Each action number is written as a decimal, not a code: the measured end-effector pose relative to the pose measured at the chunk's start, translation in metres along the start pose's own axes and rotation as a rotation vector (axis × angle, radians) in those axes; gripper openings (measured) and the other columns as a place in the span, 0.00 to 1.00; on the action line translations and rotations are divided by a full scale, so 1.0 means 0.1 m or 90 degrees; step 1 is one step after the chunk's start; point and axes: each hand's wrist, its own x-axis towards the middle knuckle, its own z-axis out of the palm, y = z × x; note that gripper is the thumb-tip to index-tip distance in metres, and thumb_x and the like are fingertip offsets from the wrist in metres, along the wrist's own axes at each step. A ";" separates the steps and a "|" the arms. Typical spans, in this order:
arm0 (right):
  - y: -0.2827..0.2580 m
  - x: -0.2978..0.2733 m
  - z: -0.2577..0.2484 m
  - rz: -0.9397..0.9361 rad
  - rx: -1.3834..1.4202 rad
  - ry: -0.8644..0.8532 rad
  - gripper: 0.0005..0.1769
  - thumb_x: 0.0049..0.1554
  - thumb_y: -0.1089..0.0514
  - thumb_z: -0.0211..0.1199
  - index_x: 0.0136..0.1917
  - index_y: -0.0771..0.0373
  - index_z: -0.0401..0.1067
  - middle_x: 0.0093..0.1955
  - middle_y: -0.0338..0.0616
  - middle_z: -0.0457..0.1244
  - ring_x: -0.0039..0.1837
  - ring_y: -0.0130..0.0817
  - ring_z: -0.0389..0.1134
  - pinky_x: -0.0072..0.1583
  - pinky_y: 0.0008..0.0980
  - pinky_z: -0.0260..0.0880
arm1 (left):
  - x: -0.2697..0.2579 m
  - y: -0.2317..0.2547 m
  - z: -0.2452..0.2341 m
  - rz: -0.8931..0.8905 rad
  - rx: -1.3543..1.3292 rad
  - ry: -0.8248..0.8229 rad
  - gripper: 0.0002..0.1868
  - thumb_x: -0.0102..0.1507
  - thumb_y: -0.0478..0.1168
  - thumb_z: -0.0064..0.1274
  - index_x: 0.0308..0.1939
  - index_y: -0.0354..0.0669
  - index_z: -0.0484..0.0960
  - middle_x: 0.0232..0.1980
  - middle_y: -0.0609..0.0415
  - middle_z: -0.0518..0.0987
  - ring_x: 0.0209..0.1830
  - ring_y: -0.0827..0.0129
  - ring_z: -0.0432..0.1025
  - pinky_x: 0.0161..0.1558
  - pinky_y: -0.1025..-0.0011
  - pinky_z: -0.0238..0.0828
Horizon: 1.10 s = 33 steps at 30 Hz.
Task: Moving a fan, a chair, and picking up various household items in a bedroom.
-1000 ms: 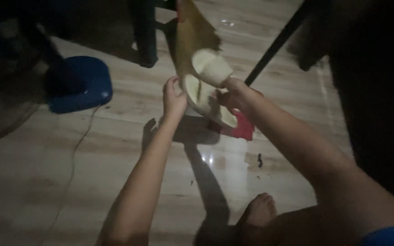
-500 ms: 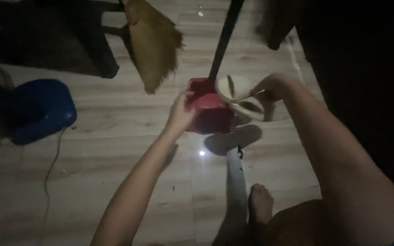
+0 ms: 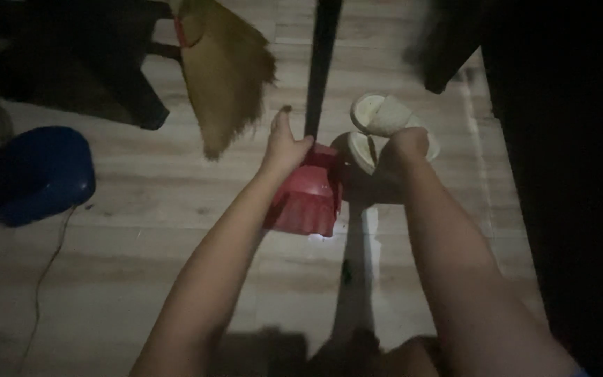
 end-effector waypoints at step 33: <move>0.03 0.41 0.77 0.064 0.919 -0.337 0.38 0.61 0.45 0.52 0.81 0.55 0.47 0.73 0.62 0.45 0.68 0.53 0.60 0.61 0.41 0.70 | 1.66 0.18 0.54 -0.224 -0.036 0.011 0.34 0.63 0.58 0.51 0.64 0.35 0.73 0.54 0.37 0.82 0.53 0.52 0.79 0.53 0.60 0.74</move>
